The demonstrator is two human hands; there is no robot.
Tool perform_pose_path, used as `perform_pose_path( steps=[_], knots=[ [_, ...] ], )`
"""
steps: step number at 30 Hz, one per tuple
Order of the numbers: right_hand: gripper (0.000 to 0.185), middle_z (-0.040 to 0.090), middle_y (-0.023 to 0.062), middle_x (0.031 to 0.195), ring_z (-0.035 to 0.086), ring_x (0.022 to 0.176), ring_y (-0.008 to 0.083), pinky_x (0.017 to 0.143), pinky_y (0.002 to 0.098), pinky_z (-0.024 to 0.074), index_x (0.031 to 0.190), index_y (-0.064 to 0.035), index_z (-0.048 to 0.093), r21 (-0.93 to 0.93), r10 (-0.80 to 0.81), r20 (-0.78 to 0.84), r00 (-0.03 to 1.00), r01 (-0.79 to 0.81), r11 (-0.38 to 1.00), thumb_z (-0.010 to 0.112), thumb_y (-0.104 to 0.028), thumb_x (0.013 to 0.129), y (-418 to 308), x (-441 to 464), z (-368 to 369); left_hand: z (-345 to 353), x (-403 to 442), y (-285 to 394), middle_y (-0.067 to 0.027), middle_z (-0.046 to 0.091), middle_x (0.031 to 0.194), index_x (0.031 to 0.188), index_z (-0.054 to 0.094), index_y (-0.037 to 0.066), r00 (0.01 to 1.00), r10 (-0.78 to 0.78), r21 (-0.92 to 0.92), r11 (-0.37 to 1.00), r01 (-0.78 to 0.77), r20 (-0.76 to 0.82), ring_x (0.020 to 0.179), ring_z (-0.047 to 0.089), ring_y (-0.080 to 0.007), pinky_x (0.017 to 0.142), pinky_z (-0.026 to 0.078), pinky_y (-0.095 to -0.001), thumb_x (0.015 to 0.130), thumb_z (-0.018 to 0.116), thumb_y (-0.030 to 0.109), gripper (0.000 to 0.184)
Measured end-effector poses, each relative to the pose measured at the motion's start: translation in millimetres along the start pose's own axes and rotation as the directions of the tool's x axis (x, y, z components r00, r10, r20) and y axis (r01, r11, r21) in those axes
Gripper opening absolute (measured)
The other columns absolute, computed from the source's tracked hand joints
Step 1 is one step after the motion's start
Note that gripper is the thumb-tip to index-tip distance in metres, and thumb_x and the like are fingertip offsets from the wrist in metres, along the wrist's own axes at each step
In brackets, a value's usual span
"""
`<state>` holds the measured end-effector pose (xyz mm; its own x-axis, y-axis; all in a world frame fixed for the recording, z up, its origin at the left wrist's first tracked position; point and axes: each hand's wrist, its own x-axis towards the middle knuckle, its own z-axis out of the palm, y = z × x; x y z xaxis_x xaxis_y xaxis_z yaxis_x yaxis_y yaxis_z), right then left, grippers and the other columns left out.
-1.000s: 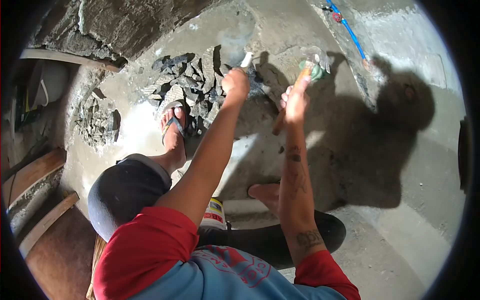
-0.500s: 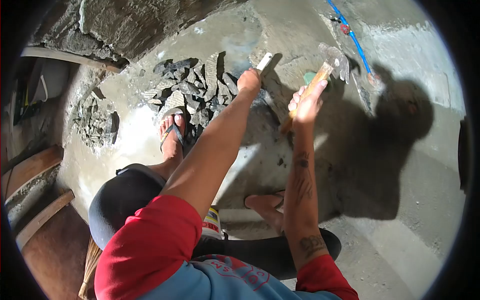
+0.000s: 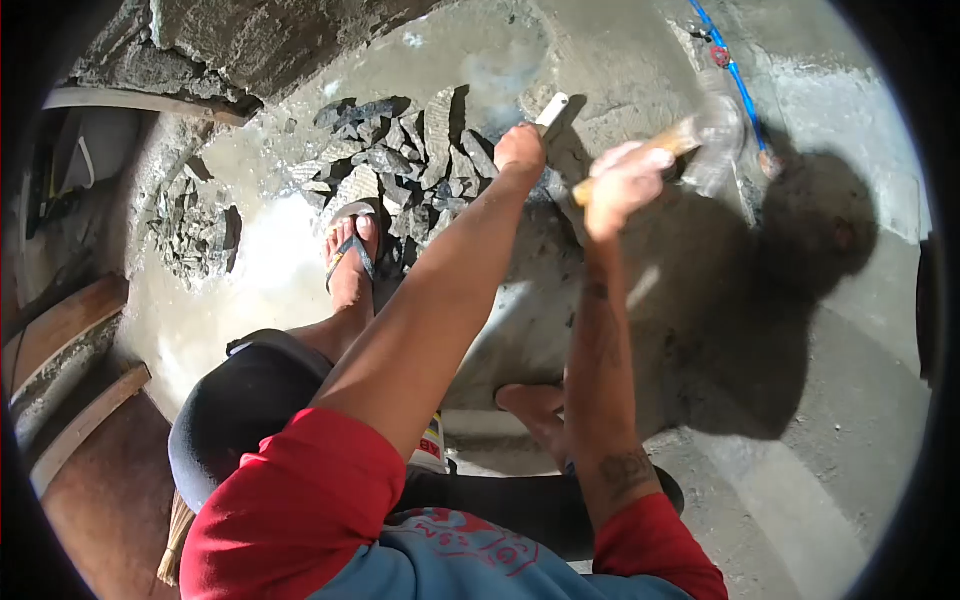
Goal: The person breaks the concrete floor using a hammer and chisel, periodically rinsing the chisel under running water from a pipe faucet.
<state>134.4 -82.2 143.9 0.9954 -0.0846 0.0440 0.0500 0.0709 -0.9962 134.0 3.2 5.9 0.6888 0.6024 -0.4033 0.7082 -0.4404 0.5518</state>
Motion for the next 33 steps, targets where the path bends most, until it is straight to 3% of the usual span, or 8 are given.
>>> perform_pose_path(
  steps=[5,12,13,14,18,24,28,33],
  knots=[
    [0.067,0.043,0.0006,0.046,0.041,0.037,0.0121,0.038,0.0286,0.0342,0.054,-0.0091,0.043,-0.643,0.637,-0.006,0.771,-0.491,0.588,0.04,-0.067,0.086,51.3,16.6,-14.1,-4.5,0.3,-2.5,-0.0203,0.066,0.099,0.099,0.064,0.001,1.0,0.029,0.0,1.0,-0.029,0.006,0.094,0.065,-0.0339,0.08,0.053,-0.0415,0.088,0.042,0.016,0.029],
    [0.06,0.043,0.0022,0.049,0.042,0.038,0.0117,0.035,0.0259,0.0329,0.057,-0.0098,0.044,-0.072,-0.043,-0.023,0.999,0.041,0.997,0.036,-0.057,0.093,17.0,1.4,1.5,-4.1,-1.0,-1.9,-0.0202,0.066,0.099,0.098,0.064,0.001,0.999,0.031,0.036,0.999,-0.032,0.026,0.094,0.064,-0.0342,0.081,0.052,-0.0412,0.089,0.04,0.016,0.029],
    [0.064,0.049,0.0045,0.051,0.046,0.04,0.0139,0.037,0.026,0.0349,0.058,-0.0075,0.048,-0.211,0.038,-0.068,0.997,-0.052,0.976,0.036,-0.06,0.092,65.4,0.9,-1.2,-4.3,-1.3,-3.0,-0.0202,0.066,0.099,0.098,0.064,0.001,0.999,0.033,0.042,0.999,-0.034,0.027,0.094,0.064,-0.0342,0.081,0.052,-0.0412,0.089,0.04,0.016,0.029],
    [0.067,0.054,0.0056,0.054,0.05,0.041,0.0154,0.037,0.0276,0.0361,0.059,-0.0057,0.051,-0.814,0.095,-0.132,0.987,-0.162,0.558,0.038,-0.065,0.088,106.4,2.9,-7.9,-4.1,-2.3,-2.7,-0.0204,0.066,0.098,0.097,0.064,0.001,1.0,0.005,0.019,1.0,-0.006,0.018,0.094,0.064,-0.0343,0.08,0.053,-0.0414,0.089,0.04,0.016,0.029],
    [0.068,0.046,0.0014,0.048,0.044,0.036,0.0141,0.035,0.0282,0.0363,0.055,-0.0111,0.045,-0.431,0.632,0.018,0.775,-0.564,0.704,0.042,-0.075,0.08,23.8,28.9,-0.8,-4.0,-3.6,-1.0,-0.0209,0.066,0.096,0.097,0.063,0.001,1.0,0.023,-0.005,1.0,-0.023,-0.004,0.093,0.065,-0.0347,0.08,0.053,-0.042,0.089,0.04,0.017,0.029],
    [0.065,0.05,0.0058,0.053,0.048,0.044,0.0172,0.043,0.0289,0.0402,0.06,0.0017,0.048,-0.197,-0.097,-0.006,0.995,0.094,0.976,0.035,-0.051,0.096,30.0,11.6,-3.4,0.9,1.5,-4.5,-0.0208,0.066,0.097,0.098,0.062,0.0,1.0,0.015,0.016,1.0,-0.015,0.001,0.092,0.065,-0.0343,0.08,0.053,-0.0417,0.089,0.041,0.017,0.029],
    [0.064,0.041,-0.0002,0.045,0.04,0.036,0.0115,0.037,0.0274,0.0344,0.054,-0.0114,0.042,-0.563,0.588,-0.01,0.809,-0.491,0.665,0.041,-0.067,0.086,76.2,20.0,-13.5,-5.2,6.0,-1.2,-0.0208,0.066,0.097,0.098,0.062,-0.001,1.0,0.015,0.012,1.0,-0.015,-0.017,0.092,0.065,-0.0348,0.08,0.052,-0.0418,0.089,0.041,0.017,0.029],
    [0.06,0.042,-0.0004,0.046,0.041,0.037,0.0091,0.033,0.0241,0.0309,0.055,-0.0114,0.042,-0.034,0.186,0.027,0.982,-0.185,0.982,0.039,-0.058,0.092,-27.7,3.9,-3.2,8.0,2.5,-7.6,-0.0206,0.066,0.095,0.095,0.063,0.0,1.0,0.004,-0.01,1.0,-0.004,-0.016,0.092,0.064,-0.0361,0.08,0.052,-0.0427,0.09,0.038,0.019,0.032]
  ],
)
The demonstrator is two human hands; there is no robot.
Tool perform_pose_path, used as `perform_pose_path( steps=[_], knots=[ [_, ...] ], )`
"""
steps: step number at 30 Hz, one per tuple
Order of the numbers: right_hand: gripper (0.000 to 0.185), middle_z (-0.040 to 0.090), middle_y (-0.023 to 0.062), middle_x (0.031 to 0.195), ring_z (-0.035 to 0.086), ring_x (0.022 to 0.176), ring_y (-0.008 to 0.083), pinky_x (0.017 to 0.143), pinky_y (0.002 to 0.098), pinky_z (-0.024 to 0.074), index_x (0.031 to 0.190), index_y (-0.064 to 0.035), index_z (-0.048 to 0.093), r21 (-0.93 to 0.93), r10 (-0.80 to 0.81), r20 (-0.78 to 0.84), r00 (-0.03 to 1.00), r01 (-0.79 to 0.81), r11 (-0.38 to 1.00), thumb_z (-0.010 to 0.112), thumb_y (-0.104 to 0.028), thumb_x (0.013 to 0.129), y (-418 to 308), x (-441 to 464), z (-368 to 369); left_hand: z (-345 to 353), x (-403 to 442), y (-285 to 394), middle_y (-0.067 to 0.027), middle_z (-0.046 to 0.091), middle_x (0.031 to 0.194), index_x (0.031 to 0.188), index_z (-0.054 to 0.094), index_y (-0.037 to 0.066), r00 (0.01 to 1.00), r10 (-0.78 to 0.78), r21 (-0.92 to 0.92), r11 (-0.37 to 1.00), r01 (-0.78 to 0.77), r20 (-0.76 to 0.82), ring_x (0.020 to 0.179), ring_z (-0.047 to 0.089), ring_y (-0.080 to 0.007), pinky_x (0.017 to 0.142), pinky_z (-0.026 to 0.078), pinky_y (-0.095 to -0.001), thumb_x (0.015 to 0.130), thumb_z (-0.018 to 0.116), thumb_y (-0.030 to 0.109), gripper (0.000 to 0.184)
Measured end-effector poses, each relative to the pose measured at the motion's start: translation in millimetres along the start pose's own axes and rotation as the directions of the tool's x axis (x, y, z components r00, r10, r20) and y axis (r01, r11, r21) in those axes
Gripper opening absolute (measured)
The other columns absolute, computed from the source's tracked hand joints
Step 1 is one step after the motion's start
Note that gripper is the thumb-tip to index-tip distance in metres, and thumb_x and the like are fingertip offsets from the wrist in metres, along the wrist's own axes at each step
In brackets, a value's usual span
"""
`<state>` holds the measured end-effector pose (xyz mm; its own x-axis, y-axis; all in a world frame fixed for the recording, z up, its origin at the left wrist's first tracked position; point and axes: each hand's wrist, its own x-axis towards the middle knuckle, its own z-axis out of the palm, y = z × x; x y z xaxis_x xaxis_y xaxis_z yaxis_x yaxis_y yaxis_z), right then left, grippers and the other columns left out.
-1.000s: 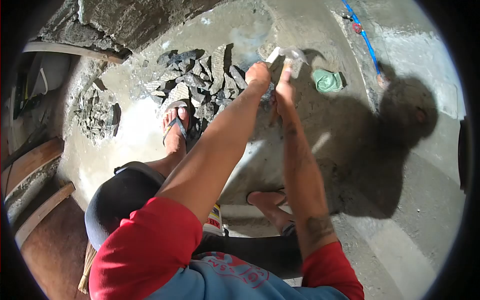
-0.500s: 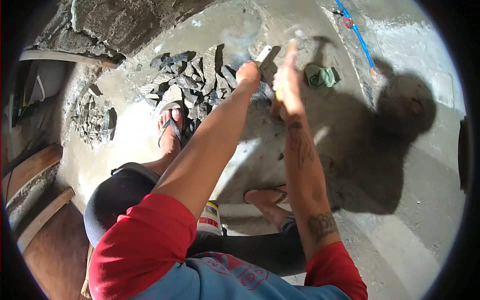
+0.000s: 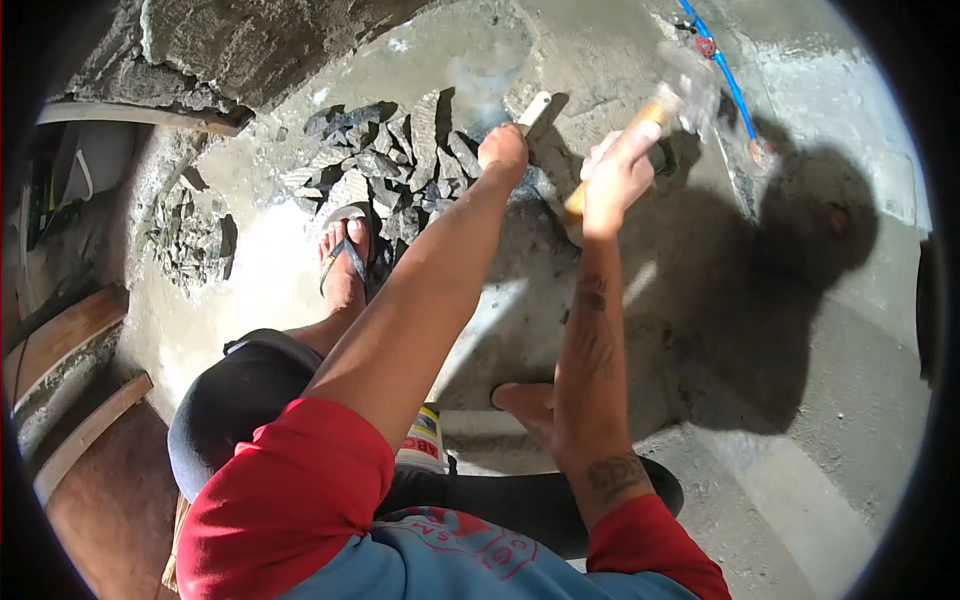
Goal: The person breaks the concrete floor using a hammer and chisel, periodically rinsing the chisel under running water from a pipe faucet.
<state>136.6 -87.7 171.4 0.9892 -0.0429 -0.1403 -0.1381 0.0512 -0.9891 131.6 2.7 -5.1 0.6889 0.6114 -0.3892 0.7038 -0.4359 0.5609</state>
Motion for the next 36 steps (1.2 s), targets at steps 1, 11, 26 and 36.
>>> perform_pose_path(
  steps=[1,11,26,36],
  knots=[
    [0.06,0.042,-0.0004,0.046,0.041,0.037,0.0091,0.033,0.0241,0.0309,0.055,-0.0114,0.042,0.001,0.004,-0.004,1.0,-0.004,1.0,0.039,-0.058,0.092,27.8,5.2,-1.5,-2.0,-0.1,1.7,-0.0209,0.066,0.095,0.095,0.063,0.0,1.0,0.009,0.0,1.0,-0.009,-0.002,0.092,0.065,-0.036,0.079,0.053,-0.0427,0.09,0.038,0.019,0.032],
    [0.064,0.038,-0.0007,0.05,0.036,0.037,0.0101,0.034,0.0242,0.0297,0.063,-0.0099,0.041,-0.099,0.113,0.061,0.992,-0.107,0.989,0.035,-0.069,0.087,-33.0,-3.3,3.4,-7.2,-0.8,2.5,-0.0204,0.066,0.095,0.096,0.063,0.0,1.0,0.027,0.026,0.999,-0.027,-0.013,0.09,0.065,-0.0353,0.078,0.053,-0.0425,0.089,0.04,0.018,0.03],
    [0.066,0.04,0.0028,0.055,0.039,0.041,0.0118,0.036,0.024,0.032,0.073,-0.0071,0.043,0.069,0.177,-0.023,0.984,-0.175,0.982,0.032,-0.071,0.086,-71.4,-50.6,-53.9,-130.3,5.6,-22.9,-0.0112,0.063,0.116,0.107,0.066,0.006,0.964,-0.248,0.208,0.942,0.262,-0.09,0.107,0.061,-0.0254,0.086,0.05,-0.0343,0.088,0.049,0.025,0.032],
    [0.038,0.04,-0.0041,0.051,0.037,0.039,0.0049,0.037,0.0211,0.0296,0.063,-0.0123,0.046,0.002,-0.314,-0.023,0.949,0.314,0.949,0.068,-0.035,0.084,-278.1,-97.7,-125.9,-129.8,-121.2,15.1,-0.0145,0.064,0.11,0.102,0.066,0.006,0.998,0.06,0.325,0.944,-0.06,0.01,0.103,0.063,-0.0287,0.083,0.052,-0.0382,0.083,0.051,0.023,0.029]
  ],
)
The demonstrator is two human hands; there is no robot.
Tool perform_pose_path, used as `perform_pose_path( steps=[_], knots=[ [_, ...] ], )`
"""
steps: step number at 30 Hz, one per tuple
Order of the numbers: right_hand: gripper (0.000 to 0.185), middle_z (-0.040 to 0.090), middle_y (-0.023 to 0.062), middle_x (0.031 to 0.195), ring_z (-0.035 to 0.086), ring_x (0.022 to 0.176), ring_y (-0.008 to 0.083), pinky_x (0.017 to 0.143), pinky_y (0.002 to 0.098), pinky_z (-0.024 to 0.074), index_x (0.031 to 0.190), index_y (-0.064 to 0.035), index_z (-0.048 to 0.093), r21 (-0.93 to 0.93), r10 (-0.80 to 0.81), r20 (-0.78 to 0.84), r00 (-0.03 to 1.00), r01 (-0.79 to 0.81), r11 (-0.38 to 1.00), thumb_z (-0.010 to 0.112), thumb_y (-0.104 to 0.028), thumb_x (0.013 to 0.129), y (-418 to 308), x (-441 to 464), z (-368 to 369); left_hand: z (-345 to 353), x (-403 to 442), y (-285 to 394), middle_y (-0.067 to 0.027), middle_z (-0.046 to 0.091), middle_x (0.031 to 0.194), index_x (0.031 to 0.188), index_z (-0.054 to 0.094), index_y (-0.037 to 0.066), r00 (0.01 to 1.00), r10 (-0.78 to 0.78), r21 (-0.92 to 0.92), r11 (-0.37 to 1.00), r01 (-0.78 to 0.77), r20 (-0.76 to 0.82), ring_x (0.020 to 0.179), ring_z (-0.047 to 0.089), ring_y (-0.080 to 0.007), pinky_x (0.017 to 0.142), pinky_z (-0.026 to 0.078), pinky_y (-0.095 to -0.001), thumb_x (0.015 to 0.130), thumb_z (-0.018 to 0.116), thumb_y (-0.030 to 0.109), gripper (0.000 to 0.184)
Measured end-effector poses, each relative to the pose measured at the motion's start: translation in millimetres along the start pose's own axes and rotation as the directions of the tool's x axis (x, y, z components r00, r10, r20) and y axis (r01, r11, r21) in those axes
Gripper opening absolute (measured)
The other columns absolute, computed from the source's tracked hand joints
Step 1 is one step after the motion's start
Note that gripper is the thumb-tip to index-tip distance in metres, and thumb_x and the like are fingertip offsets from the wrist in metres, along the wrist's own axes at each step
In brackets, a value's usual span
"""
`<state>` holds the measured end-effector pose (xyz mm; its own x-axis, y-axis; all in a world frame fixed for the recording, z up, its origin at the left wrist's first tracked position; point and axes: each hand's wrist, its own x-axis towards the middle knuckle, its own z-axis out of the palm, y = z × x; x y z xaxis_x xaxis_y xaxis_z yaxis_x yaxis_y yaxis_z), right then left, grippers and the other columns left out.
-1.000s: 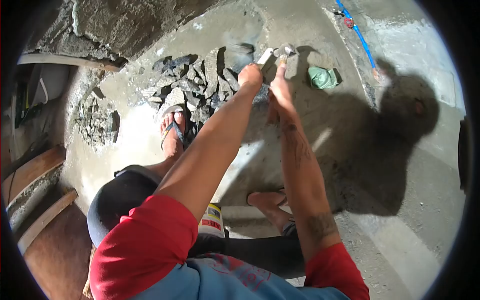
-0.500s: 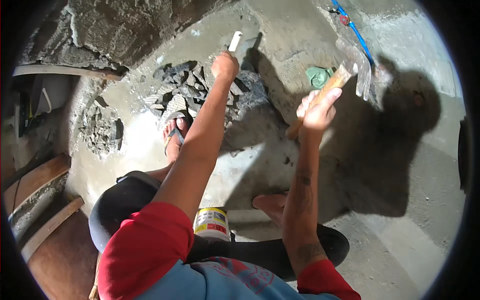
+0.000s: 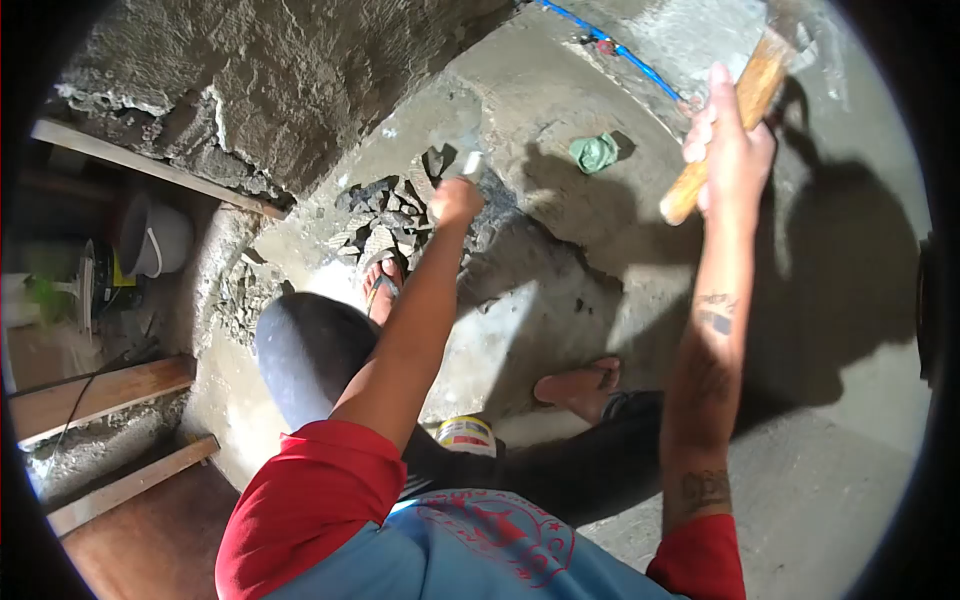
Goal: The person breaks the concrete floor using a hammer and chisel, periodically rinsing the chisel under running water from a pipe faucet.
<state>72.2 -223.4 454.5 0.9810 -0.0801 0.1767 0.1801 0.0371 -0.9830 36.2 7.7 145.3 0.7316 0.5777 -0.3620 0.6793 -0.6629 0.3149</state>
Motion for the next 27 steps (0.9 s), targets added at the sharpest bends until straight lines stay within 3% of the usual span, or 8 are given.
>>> perform_pose_path(
  steps=[1,2,6,10,21,23,25,27],
  knots=[
    [0.036,0.04,-0.0043,0.051,0.037,0.04,0.0045,0.037,0.0209,0.0291,0.064,-0.0124,0.047,0.057,0.007,0.028,1.0,-0.008,0.998,0.07,-0.033,0.083,-14.8,-2.5,-16.5,1.4,-25.1,13.9,-0.0153,0.064,0.109,0.101,0.065,0.005,0.999,-0.002,-0.032,0.999,0.003,0.041,0.1,0.064,-0.0291,0.08,0.052,-0.0402,0.082,0.052,0.021,0.029],
    [0.034,0.04,-0.0046,0.053,0.036,0.042,0.0038,0.039,0.0205,0.0284,0.066,-0.0123,0.047,0.108,-0.017,0.073,0.997,0.009,0.994,0.07,-0.031,0.083,-31.3,-11.7,-31.2,34.2,-42.5,14.2,-0.0163,0.066,0.103,0.098,0.066,0.004,0.964,0.227,0.162,0.965,-0.204,-0.137,0.093,0.065,-0.0311,0.076,0.052,-0.0427,0.081,0.052,0.019,0.027],
    [0.034,0.039,-0.0043,0.054,0.036,0.043,0.0043,0.039,0.0197,0.0287,0.065,-0.0124,0.047,0.086,0.037,-0.016,0.999,-0.036,0.996,0.068,-0.03,0.084,-69.1,-62.3,-81.6,62.9,-111.0,26.5,-0.018,0.067,0.091,0.089,0.069,0.005,0.876,0.47,0.003,0.881,-0.473,0.111,0.085,0.066,-0.0323,0.073,0.052,-0.0438,0.079,0.054,0.017,0.022],
    [0.039,0.036,-0.0045,0.05,0.03,0.037,0.0052,0.034,0.0218,0.0256,0.061,-0.0133,0.042,0.127,0.086,-0.252,0.964,-0.055,0.99,0.067,-0.029,0.085,-26.8,-94.2,-122.9,78.3,-163.0,21.7,-0.0157,0.068,0.09,0.091,0.069,0.004,0.843,0.482,0.131,0.844,-0.52,0.239,0.083,0.067,-0.0322,0.074,0.053,-0.0429,0.074,0.061,0.015,0.022],
    [0.039,0.033,-0.0044,0.052,0.03,0.041,0.0069,0.039,0.0231,0.0261,0.062,-0.0133,0.04,0.291,0.244,-0.343,0.907,-0.144,0.946,0.069,-0.031,0.082,-23.5,-89.7,-156.4,125.0,-202.9,-52.4,-0.017,0.067,0.098,0.096,0.066,0.003,0.805,0.369,0.262,0.811,-0.523,0.465,0.092,0.065,-0.0343,0.08,0.051,-0.0431,0.079,0.056,0.023,0.029],
    [0.039,0.033,-0.0045,0.053,0.03,0.041,0.0067,0.038,0.0231,0.0261,0.062,-0.0148,0.041,0.308,0.286,-0.334,0.898,-0.182,0.934,0.07,-0.032,0.082,-23.6,-85.7,-152.7,123.0,-182.7,-50.4,-0.0182,0.067,0.097,0.093,0.067,0.003,0.855,0.359,0.167,0.881,-0.443,0.375,0.091,0.065,-0.0336,0.077,0.051,-0.0439,0.08,0.059,0.029,0.03],
    [0.039,0.032,-0.0046,0.053,0.03,0.042,0.007,0.038,0.0234,0.0266,0.063,-0.0149,0.041,0.31,0.301,-0.325,0.896,-0.2,0.929,0.069,-0.033,0.082,-26.9,-86.9,-145.0,114.7,-139.2,-55.4,-0.0218,0.067,0.089,0.091,0.067,-0.001,0.947,0.319,-0.144,0.939,-0.311,0.033,0.087,0.065,-0.0356,0.074,0.05,-0.045,0.081,0.059,0.036,0.039],
    [0.04,0.032,-0.0047,0.053,0.03,0.041,0.0073,0.039,0.0236,0.027,0.062,-0.0154,0.04,0.301,0.317,-0.329,0.89,-0.219,0.928,0.069,-0.034,0.082,-30.0,-85.7,-137.0,101.8,-96.7,-54.8,-0.0248,0.065,0.081,0.086,0.066,-0.003,0.989,-0.025,-0.421,0.906,-0.04,-0.146,0.081,0.065,-0.0384,0.07,0.048,-0.047,0.082,0.058,0.039,0.043]
  ],
)
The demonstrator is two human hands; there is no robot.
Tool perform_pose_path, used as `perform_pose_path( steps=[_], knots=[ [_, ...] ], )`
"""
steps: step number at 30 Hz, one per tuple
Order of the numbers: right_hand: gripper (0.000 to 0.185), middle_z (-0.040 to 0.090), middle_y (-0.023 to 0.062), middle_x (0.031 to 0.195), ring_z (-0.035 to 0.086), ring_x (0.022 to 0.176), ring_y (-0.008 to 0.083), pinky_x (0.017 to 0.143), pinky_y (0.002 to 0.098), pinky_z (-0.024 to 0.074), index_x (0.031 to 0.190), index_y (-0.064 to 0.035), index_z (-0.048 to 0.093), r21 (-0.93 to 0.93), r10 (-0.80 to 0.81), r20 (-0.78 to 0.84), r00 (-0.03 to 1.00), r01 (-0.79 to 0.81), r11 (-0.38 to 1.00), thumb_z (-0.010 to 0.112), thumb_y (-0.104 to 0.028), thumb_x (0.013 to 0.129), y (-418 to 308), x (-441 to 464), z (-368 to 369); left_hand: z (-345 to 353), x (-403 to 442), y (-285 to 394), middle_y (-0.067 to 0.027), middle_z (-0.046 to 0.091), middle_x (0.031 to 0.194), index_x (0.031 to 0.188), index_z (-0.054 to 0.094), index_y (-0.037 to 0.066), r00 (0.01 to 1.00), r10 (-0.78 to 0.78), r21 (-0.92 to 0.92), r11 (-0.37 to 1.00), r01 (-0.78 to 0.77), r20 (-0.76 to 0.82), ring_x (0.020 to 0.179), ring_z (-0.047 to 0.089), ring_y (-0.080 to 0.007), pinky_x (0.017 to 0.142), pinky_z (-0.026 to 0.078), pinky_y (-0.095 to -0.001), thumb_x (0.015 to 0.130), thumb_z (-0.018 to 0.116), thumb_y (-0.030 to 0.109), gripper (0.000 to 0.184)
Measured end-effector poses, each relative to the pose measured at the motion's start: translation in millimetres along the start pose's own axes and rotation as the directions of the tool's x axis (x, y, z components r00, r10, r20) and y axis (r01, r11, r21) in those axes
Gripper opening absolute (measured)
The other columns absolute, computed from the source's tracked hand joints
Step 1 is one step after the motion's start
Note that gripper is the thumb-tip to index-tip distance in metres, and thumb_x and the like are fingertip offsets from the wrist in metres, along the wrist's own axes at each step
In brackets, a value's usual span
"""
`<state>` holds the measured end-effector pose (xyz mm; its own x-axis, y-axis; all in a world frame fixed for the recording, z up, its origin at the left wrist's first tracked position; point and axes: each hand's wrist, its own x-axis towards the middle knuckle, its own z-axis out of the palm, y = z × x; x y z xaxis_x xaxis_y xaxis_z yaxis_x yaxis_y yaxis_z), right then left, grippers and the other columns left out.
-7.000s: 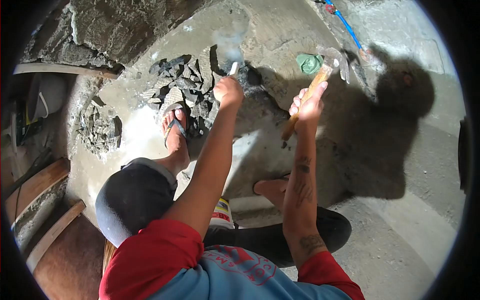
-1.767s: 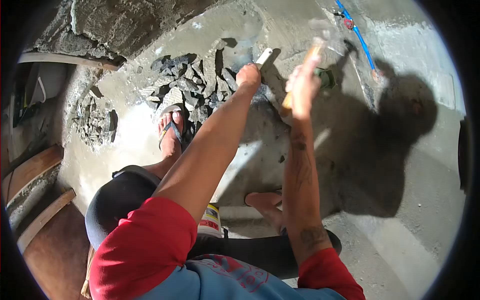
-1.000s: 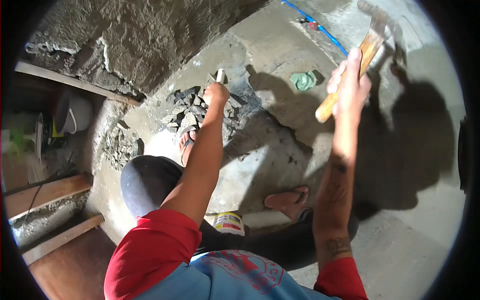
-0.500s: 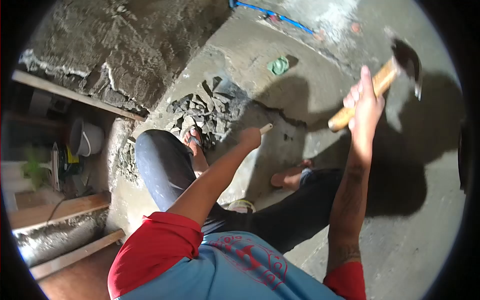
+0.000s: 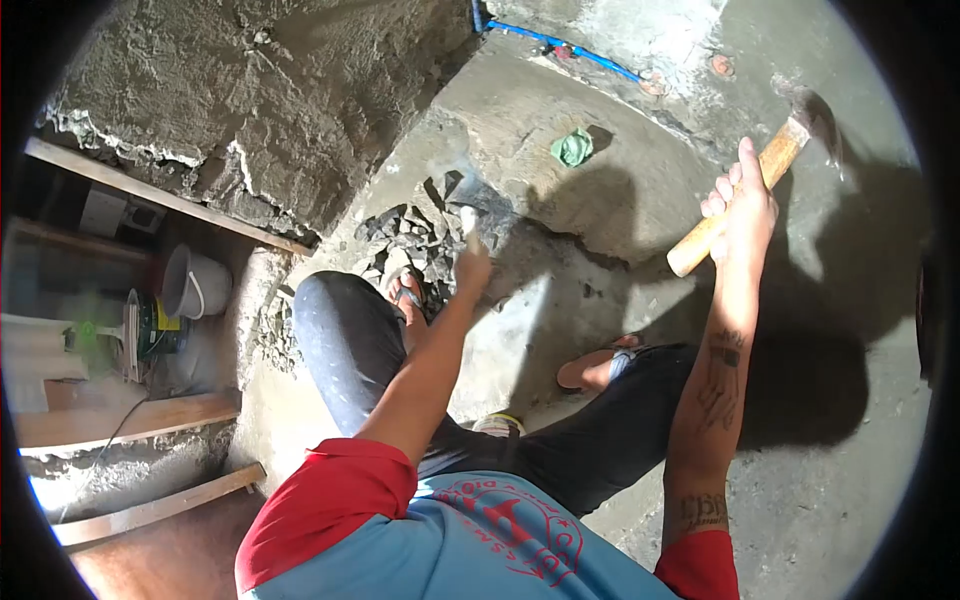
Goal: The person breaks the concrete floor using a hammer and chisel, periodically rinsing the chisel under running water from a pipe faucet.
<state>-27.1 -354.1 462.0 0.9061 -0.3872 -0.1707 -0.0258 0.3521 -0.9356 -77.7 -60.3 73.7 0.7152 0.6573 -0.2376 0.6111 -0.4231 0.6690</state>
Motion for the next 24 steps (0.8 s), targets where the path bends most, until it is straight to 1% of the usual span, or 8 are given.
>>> perform_pose_path(
  steps=[2,3,5,6,7,11,15,24],
  knots=[
    [0.041,0.032,-0.0047,0.053,0.03,0.041,0.0075,0.04,0.0232,0.0274,0.061,-0.0153,0.039,0.012,0.004,0.034,0.999,-0.004,1.0,0.068,-0.035,0.083,1.4,-0.6,3.7,-19.9,27.7,6.7,-0.0268,0.064,0.08,0.084,0.066,-0.003,0.94,-0.319,-0.371,0.864,0.342,0.124,0.078,0.063,-0.0412,0.068,0.046,-0.0489,0.083,0.056,0.04,0.045],
    [0.041,0.032,-0.0047,0.053,0.03,0.041,0.0075,0.04,0.0232,0.0274,0.061,-0.0153,0.039,0.012,0.002,0.038,0.999,-0.003,1.0,0.068,-0.035,0.083,1.4,0.2,5.6,-21.7,26.5,8.3,-0.0268,0.064,0.08,0.084,0.066,-0.003,0.94,-0.319,-0.374,0.862,0.341,0.122,0.078,0.063,-0.0412,0.068,0.046,-0.0489,0.083,0.056,0.04,0.045],
    [0.041,0.033,-0.0044,0.053,0.031,0.041,0.008,0.04,0.0236,0.0278,0.061,-0.015,0.039,0.024,0.011,0.077,0.997,-0.013,1.0,0.066,-0.035,0.084,3.0,1.9,11.7,-24.7,17.3,6.2,-0.0279,0.063,0.078,0.084,0.065,-0.005,0.972,-0.237,-0.346,0.911,0.226,0.011,0.075,0.062,-0.0426,0.068,0.046,-0.0487,0.083,0.055,0.04,0.046],
    [0.041,0.033,-0.0044,0.053,0.031,0.041,0.008,0.04,0.0236,0.0278,0.061,-0.015,0.039,0.022,0.015,0.085,0.996,-0.017,1.0,0.066,-0.035,0.084,2.1,0.4,16.6,-17.8,2.5,1.1,-0.028,0.063,0.078,0.087,0.064,-0.005,0.989,0.023,-0.178,0.983,-0.05,-0.149,0.076,0.062,-0.0429,0.069,0.047,-0.0479,0.084,0.054,0.04,0.046],
    [0.04,0.033,-0.0041,0.053,0.031,0.041,0.0083,0.04,0.024,0.028,0.062,-0.0147,0.039,0.031,0.031,0.08,0.996,-0.034,0.999,0.066,-0.035,0.084,-0.6,-3.3,22.7,-12.9,-16.0,-0.3,-0.028,0.063,0.078,0.087,0.064,-0.005,0.988,0.012,-0.18,0.983,-0.041,-0.156,0.076,0.062,-0.0429,0.069,0.047,-0.0479,0.084,0.054,0.04,0.046],
    [0.039,0.029,-0.0039,0.057,0.03,0.044,0.0082,0.043,0.0238,0.0277,0.067,-0.0146,0.038,0.065,0.026,0.135,0.991,-0.035,0.997,0.065,-0.037,0.084,3.6,-5.2,36.2,8.4,-80.0,-11.0,-0.0257,0.064,0.084,0.09,0.061,0.001,0.959,0.198,0.114,0.968,-0.224,0.204,0.08,0.062,-0.0423,0.072,0.049,-0.0513,0.083,0.057,0.043,0.043],
    [0.039,0.033,-0.0034,0.054,0.031,0.043,0.0092,0.04,0.0244,0.0278,0.063,-0.0144,0.039,0.105,0.033,0.137,0.99,-0.047,0.993,0.065,-0.035,0.084,6.8,-2.8,42.3,10.4,-119.2,-11.2,-0.0199,0.064,0.084,0.094,0.057,0.005,0.777,0.325,0.218,0.837,-0.501,0.54,0.079,0.063,-0.0375,0.068,0.049,-0.0494,0.084,0.055,0.04,0.036],
    [0.041,0.026,-0.004,0.056,0.026,0.045,0.0081,0.045,0.0243,0.0266,0.066,-0.0163,0.032,0.026,0.06,0.32,0.945,-0.073,0.997,0.061,-0.036,0.088,24.5,23.7,40.1,9.4,-126.1,-15.7,-0.016,0.064,0.08,0.092,0.059,0.005,0.744,0.385,0.163,0.822,-0.545,0.547,0.077,0.064,-0.0336,0.067,0.05,-0.0465,0.08,0.058,0.033,0.03]
  ],
)
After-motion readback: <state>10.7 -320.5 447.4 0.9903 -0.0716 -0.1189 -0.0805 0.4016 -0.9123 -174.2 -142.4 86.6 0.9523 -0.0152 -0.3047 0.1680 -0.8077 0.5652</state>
